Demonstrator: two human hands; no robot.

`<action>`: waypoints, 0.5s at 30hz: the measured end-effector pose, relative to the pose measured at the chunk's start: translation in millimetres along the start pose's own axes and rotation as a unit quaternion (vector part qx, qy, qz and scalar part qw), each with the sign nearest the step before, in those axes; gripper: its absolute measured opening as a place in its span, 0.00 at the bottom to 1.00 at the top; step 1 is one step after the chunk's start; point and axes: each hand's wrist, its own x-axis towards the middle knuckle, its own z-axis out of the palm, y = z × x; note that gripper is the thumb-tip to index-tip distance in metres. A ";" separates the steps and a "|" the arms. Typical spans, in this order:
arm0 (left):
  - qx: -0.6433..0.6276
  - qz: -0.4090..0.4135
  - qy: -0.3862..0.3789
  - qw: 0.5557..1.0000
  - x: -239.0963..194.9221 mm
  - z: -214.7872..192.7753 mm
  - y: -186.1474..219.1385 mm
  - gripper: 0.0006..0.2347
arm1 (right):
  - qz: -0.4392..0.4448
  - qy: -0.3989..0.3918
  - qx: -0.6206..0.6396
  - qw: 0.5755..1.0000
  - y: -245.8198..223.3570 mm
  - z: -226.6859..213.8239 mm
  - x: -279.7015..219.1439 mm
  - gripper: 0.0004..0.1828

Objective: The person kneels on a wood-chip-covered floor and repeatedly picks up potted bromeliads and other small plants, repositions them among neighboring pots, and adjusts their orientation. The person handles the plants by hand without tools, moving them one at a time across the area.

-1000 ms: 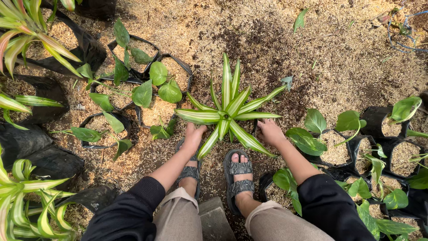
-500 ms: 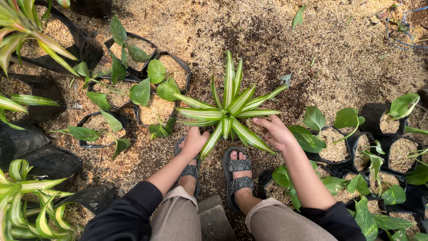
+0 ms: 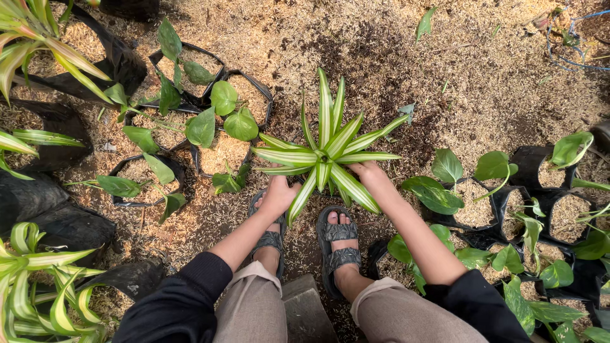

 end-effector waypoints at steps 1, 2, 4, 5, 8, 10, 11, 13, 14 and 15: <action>0.004 0.007 -0.002 1.000 0.2 -0.5 -1.2 0.28 | -0.010 -0.002 -0.048 0.999 -1.7 1.6 5.6 0.20; 0.008 0.013 -0.004 1.000 0.1 -0.8 -2.1 0.28 | -0.023 -0.016 -0.079 0.996 -3.3 0.6 9.2 0.19; 0.009 0.015 0.003 1.000 4.3 -2.9 -2.7 0.29 | -0.051 -0.039 -0.141 0.988 -6.0 -7.9 19.1 0.18; 0.008 0.013 0.003 1.000 2.7 -2.7 -3.9 0.30 | -0.036 -0.056 -0.128 0.990 -7.3 -12.7 18.1 0.18; -0.007 0.036 0.016 0.999 6.0 -4.1 -6.6 0.30 | -0.025 -0.042 -0.098 0.994 -8.2 -30.4 22.4 0.20; 0.025 0.010 -0.007 1.000 4.8 -1.6 -7.9 0.24 | -0.059 0.041 -0.092 0.993 -8.8 -34.1 20.4 0.21; 0.042 -0.003 -0.016 0.999 4.1 -2.7 -8.1 0.21 | -0.069 0.037 -0.111 0.991 -9.7 -33.5 20.6 0.24; 0.047 0.016 -0.021 0.999 4.1 -5.2 -4.5 0.19 | -0.092 0.034 -0.150 0.984 -12.8 -29.3 23.0 0.29; 0.050 0.027 -0.024 0.998 5.5 -7.2 -1.8 0.17 | -0.091 0.048 -0.140 0.985 -13.3 -27.7 23.4 0.26; 0.052 0.049 -0.011 0.997 4.4 -6.6 0.3 0.18 | -0.087 0.060 -0.131 0.986 -11.7 -26.4 18.9 0.24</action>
